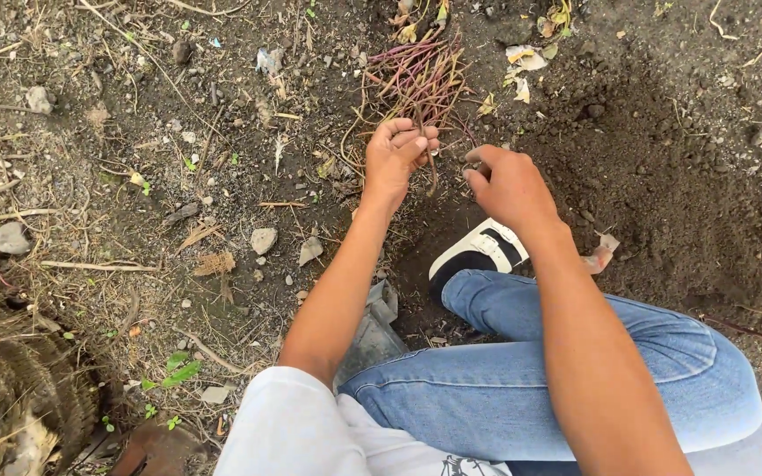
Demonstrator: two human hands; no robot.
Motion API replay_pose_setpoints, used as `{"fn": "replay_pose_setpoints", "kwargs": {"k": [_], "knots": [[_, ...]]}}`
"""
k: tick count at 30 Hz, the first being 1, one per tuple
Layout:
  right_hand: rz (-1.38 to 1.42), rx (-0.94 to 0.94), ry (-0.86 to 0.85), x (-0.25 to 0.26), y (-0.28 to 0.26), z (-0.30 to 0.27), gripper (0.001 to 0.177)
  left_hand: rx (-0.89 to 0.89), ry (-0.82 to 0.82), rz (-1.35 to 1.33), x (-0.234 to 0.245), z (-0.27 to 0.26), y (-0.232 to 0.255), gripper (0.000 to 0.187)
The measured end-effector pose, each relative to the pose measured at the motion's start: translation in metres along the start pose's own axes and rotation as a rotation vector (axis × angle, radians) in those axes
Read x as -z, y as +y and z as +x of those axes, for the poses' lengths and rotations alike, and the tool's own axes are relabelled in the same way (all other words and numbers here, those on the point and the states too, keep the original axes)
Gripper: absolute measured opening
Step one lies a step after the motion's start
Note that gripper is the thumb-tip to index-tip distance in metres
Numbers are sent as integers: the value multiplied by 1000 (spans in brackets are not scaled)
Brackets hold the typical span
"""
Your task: Selecting and inspecting plant vines from a pile and using a hand trowel to prepare the soil.
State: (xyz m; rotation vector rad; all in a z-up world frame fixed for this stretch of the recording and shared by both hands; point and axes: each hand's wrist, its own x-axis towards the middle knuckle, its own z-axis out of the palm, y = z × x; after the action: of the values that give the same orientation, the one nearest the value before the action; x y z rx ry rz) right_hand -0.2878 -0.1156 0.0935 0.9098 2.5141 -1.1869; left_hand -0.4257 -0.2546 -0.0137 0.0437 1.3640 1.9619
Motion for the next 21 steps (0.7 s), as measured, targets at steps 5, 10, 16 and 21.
{"fn": "replay_pose_setpoints", "kwargs": {"k": [5,10,16,21], "knots": [[76,-48,-70,1,-12,-5,25,21,-92,-144,-25,-12,-16,36],[65,-99,-101,-7,8,5,29,58,-108,-170,-32,-8,-36,27],[-13,-104,-10,0,6,-3,31,176,-66,336,2,3,-62,23],[-34,-152,2,-1,3,-5,27,269,30,509,58,31,-106,19]]}}
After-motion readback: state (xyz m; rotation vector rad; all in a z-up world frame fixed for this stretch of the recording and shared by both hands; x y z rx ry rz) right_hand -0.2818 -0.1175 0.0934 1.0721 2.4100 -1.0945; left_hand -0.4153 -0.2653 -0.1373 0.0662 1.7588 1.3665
